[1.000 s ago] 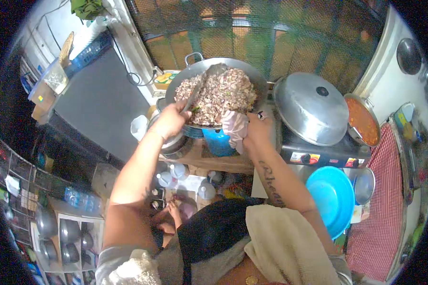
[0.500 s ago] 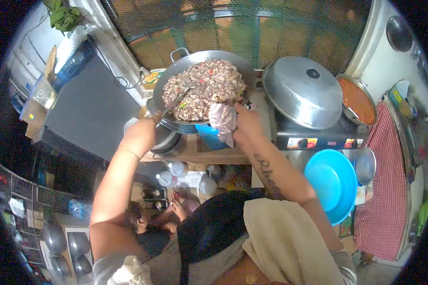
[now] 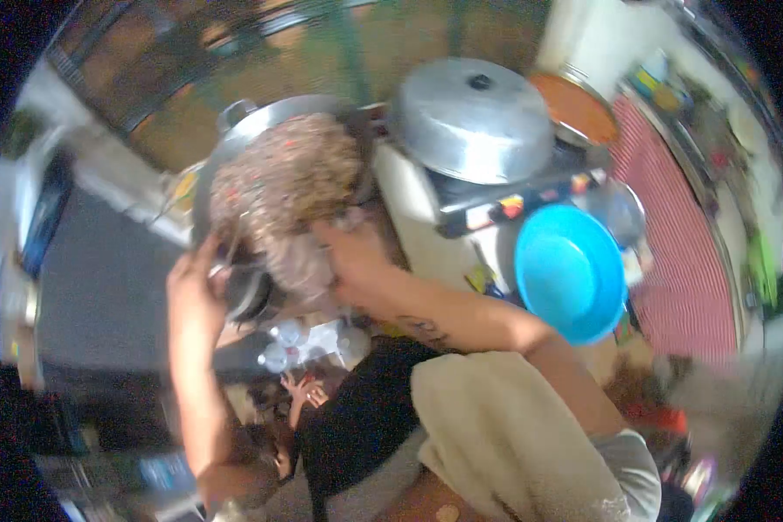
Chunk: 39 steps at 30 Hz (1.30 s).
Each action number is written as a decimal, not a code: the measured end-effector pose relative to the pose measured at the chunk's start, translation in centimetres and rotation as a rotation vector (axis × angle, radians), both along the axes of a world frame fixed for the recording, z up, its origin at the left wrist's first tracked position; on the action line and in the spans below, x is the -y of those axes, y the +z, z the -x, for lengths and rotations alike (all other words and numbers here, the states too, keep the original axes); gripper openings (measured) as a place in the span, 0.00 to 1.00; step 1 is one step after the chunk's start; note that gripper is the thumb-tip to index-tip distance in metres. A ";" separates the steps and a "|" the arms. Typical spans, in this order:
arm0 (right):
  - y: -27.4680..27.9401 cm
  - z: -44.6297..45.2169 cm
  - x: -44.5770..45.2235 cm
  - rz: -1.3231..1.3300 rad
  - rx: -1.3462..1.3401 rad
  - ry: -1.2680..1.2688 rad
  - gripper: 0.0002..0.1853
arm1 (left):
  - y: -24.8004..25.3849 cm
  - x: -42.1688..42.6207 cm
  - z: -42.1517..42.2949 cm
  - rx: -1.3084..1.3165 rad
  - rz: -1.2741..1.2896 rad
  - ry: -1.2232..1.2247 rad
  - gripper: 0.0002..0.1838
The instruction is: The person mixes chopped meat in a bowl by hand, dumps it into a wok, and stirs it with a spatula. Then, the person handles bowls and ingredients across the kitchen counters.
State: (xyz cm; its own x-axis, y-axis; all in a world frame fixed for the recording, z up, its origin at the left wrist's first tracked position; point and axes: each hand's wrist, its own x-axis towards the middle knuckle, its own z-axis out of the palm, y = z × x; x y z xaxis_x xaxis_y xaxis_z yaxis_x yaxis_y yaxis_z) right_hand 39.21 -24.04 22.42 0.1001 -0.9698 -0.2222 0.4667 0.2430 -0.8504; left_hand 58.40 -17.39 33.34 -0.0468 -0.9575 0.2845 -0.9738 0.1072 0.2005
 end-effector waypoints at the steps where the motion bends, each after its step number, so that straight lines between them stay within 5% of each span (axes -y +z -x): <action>1: 6.0 2.1 -1.9 -0.357 0.106 -0.061 0.21 | 0.5 -0.5 1.1 -0.113 0.095 -0.051 0.22; 3: 4.7 2.2 -2.0 -0.313 0.131 -0.039 0.25 | 1.2 -1.6 3.3 -0.310 0.225 -0.139 0.18; 5: 3.3 4.9 -3.3 0.163 -0.333 0.117 0.26 | 0.9 -2.4 4.7 -0.444 0.244 -0.268 0.16; 7: 3.1 5.2 -3.7 -0.310 0.239 0.014 0.28 | -0.2 -3.1 6.2 -0.669 0.143 -0.476 0.12; 10: -6.5 7.4 -4.5 -0.067 -0.132 -0.095 0.28 | -0.7 -2.5 9.0 -0.600 -0.279 -0.811 0.14; 13: -11.4 11.4 -8.0 -0.322 -0.317 -0.263 0.25 | -5.0 -1.0 12.0 -0.505 -0.438 -1.026 0.25; 14: -11.7 12.4 -9.1 -0.464 -0.431 -0.327 0.26 | -7.2 -0.4 13.2 -0.458 -0.462 -1.030 0.28; 19: -16.3 14.8 -13.6 -0.095 -0.092 -0.101 0.15 | -13.4 -0.3 19.1 -0.288 -0.628 -0.986 0.40; 22: -12.3 18.1 -15.4 -0.184 0.056 0.060 0.16 | -16.3 -1.0 21.8 -0.357 -0.691 -0.821 0.39; 23: -10.5 19.4 -15.9 -0.279 0.164 0.091 0.17 | -17.6 -0.7 22.6 -0.400 -0.887 -0.706 0.38; 26: -14.3 24.0 -18.5 -0.234 -0.184 0.260 0.23 | -20.5 -0.4 24.8 -0.515 -1.055 -0.595 0.36; 30: -17.1 32.5 -23.1 -0.464 -0.517 0.443 0.29 | -23.1 -1.0 29.0 -0.379 -0.742 -0.547 0.39; 35: -24.7 42.6 -27.7 -0.631 0.297 -0.231 0.34 | -29.8 -1.1 32.1 -0.061 -0.485 -0.720 0.46; 37: -19.2 44.2 -27.2 -0.480 0.359 -0.463 0.34 | -30.6 -1.4 33.2 -0.014 -0.440 -0.761 0.47; 39: -21.7 44.9 -25.6 -0.503 0.194 -0.690 0.27 | -30.9 -2.9 33.7 -0.091 -0.480 -0.712 0.43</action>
